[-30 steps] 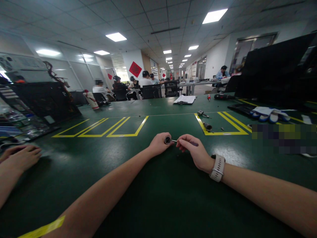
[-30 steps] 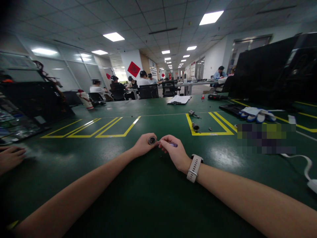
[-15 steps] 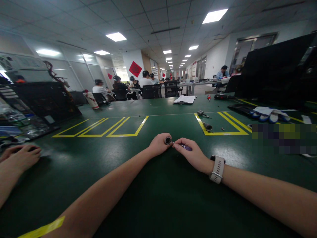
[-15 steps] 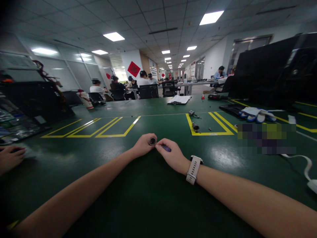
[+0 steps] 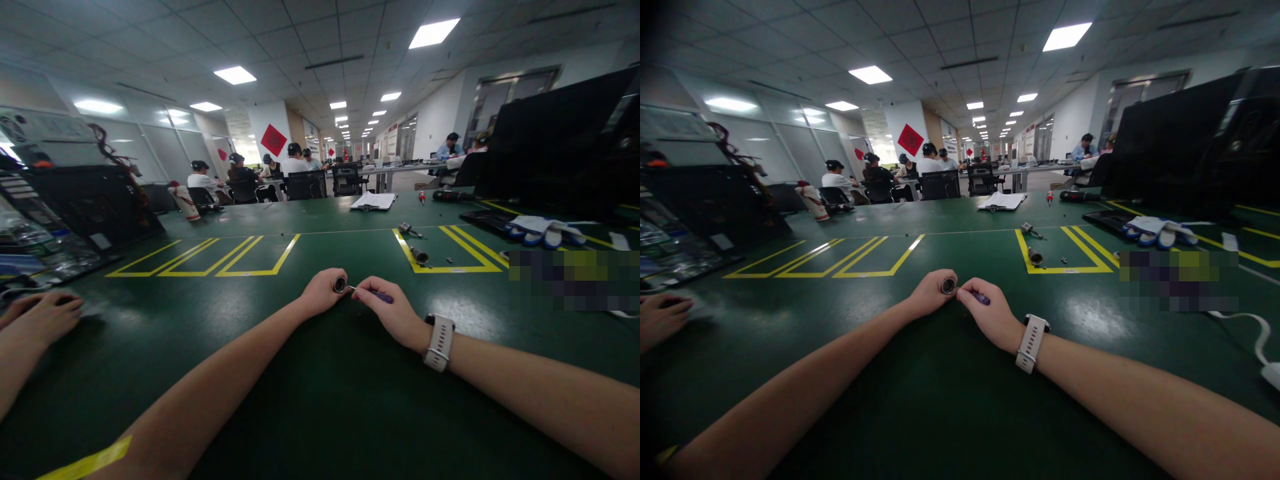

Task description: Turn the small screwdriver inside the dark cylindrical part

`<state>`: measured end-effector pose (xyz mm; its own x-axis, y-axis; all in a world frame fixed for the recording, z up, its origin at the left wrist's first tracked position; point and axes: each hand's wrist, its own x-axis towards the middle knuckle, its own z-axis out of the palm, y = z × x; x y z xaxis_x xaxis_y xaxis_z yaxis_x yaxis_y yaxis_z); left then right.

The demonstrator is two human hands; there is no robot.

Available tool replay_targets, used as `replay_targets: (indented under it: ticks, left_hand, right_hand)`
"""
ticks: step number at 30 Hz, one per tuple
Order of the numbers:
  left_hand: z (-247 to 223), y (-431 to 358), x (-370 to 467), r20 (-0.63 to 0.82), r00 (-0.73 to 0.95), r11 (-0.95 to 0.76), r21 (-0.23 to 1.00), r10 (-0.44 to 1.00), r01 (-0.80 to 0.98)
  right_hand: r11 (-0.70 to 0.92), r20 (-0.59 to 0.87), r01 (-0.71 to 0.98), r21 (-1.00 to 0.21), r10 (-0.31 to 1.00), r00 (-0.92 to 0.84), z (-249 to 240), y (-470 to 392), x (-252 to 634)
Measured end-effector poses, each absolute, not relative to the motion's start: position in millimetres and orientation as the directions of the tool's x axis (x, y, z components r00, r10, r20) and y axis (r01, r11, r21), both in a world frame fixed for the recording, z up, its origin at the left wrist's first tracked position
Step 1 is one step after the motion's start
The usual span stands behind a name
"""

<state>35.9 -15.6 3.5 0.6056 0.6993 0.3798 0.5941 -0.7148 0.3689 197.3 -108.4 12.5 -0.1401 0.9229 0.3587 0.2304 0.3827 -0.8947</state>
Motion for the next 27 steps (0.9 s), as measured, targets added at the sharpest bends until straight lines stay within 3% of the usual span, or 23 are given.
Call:
replay_targets:
  ticks: [7, 11, 17, 22, 27]
  left_hand:
    - [4, -18, 37, 0.379, 0.653, -0.754, 0.275, 0.655, 0.596]
    - [2, -17, 36, 0.419, 0.675, -0.79, 0.237, 0.608, 0.565]
    - [-1, -14, 34, 0.483, 0.639, -0.801, 0.347, 0.599, 0.488]
    - [-1, -13, 34, 0.476, 0.62, -0.781, 0.418, 0.624, 0.465]
    - [0, -14, 35, 0.463, 0.606, -0.762, 0.346, 0.647, 0.548]
  right_hand:
    - [0.35, 0.333, 0.186, -0.918, 0.935, -0.12, 9, -104, 197]
    - [0.218, 0.222, -0.054, -0.974, 0.971, -0.088, 9, -101, 198]
    - [0.056, 0.097, -0.307, -0.95, 0.988, -0.123, 7, -95, 202]
    - [0.046, 0.11, -0.349, -0.936, 0.98, -0.165, 1, -92, 203]
    - [0.115, 0.156, -0.283, -0.952, 0.98, -0.126, 3, -96, 200]
